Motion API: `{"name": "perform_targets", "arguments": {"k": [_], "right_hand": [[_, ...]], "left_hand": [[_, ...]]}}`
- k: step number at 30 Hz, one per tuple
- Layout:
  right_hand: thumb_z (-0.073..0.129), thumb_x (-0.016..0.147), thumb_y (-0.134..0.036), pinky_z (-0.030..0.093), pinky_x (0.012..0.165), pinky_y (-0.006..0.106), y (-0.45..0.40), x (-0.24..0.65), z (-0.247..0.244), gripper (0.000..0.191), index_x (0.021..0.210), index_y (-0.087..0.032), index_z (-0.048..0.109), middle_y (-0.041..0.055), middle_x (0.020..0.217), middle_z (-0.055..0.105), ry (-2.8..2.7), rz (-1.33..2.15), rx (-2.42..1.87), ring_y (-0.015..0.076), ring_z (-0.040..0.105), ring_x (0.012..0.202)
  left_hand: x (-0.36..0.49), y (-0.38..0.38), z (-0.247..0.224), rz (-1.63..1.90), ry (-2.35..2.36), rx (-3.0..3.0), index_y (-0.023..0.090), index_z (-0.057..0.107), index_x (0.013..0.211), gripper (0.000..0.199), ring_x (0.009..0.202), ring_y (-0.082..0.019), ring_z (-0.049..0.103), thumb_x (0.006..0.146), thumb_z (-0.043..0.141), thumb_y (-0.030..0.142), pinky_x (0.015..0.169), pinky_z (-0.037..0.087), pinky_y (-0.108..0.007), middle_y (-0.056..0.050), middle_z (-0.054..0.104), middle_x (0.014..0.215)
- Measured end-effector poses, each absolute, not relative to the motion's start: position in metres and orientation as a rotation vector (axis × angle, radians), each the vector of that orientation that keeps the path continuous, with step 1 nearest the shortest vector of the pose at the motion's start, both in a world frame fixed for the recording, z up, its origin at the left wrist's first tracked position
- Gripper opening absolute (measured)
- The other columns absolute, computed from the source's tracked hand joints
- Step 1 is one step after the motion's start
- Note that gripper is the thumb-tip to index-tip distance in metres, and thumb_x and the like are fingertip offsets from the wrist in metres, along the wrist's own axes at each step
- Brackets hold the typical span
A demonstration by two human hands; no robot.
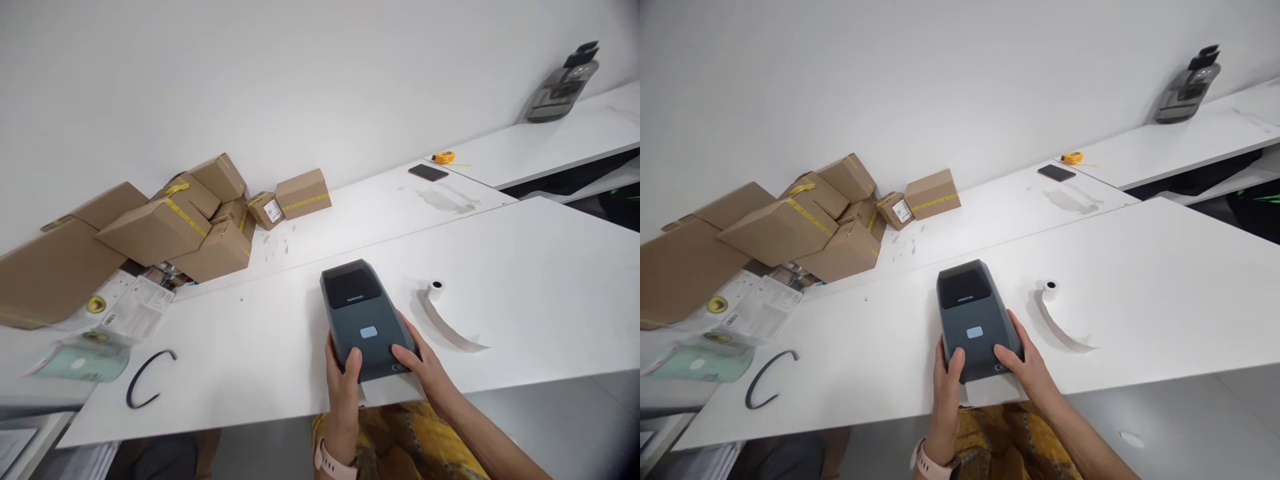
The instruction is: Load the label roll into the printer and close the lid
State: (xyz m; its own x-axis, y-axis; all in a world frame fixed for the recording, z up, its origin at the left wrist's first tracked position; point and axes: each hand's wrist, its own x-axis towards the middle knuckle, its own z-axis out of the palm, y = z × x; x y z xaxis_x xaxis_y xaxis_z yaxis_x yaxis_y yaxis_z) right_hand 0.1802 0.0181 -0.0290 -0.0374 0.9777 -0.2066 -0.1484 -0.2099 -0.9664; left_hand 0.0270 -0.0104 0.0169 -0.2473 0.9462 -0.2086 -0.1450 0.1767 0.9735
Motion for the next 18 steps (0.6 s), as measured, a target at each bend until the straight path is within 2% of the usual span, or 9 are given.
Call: {"name": "perform_targets", "arguments": {"k": [4, 12, 15, 18], "right_hand": [[0.064, 0.081, -0.065, 0.042, 0.111, 0.058, 0.015, 0.181, -0.033, 0.085, 0.153, -0.032, 0.034, 0.0082, 0.156, 0.046, -1.009, 1.437, -1.218, 0.0384, 0.045, 0.14], [0.057, 0.086, -0.062, 0.053, 0.102, 0.052, 0.013, 0.178, -0.036, 0.078, 0.153, -0.031, 0.035, 0.0094, 0.151, 0.052, -1.073, 1.347, -1.214, 0.0384, 0.052, 0.135], [0.06, 0.084, -0.065, 0.051, 0.105, 0.053, 0.015, 0.18, -0.041, 0.084, 0.155, -0.031, 0.031, 0.0099, 0.154, 0.048, -1.075, 1.386, -1.209, 0.0382, 0.049, 0.137], [0.061, 0.077, -0.077, 0.04, 0.114, 0.056, 0.011, 0.19, -0.05, 0.097, 0.157, -0.033, 0.027, 0.0062, 0.163, 0.035, -1.109, 1.448, -1.123, 0.0378, 0.036, 0.146]], "left_hand": [[0.029, -0.014, 0.018, 1.326, 1.4, 0.767, 0.022, 0.037, 0.149, 0.078, 0.131, -0.03, 0.055, 0.085, 0.065, 0.056, 0.102, 0.05, -0.035, -0.014, 0.052, 0.149], [0.024, -0.01, 0.002, 1.271, 1.545, 0.79, 0.021, 0.041, 0.146, 0.082, 0.122, -0.032, 0.06, 0.079, 0.066, 0.062, 0.092, 0.053, -0.035, -0.017, 0.054, 0.145], [0.018, -0.009, 0.003, 1.265, 1.518, 0.888, 0.021, 0.039, 0.147, 0.078, 0.127, -0.031, 0.056, 0.085, 0.061, 0.061, 0.097, 0.051, -0.035, -0.017, 0.053, 0.146], [0.006, -0.022, 0.002, 1.26, 1.406, 0.987, 0.022, 0.037, 0.149, 0.076, 0.13, -0.029, 0.054, 0.087, 0.061, 0.058, 0.101, 0.048, -0.036, -0.017, 0.051, 0.148]]}}
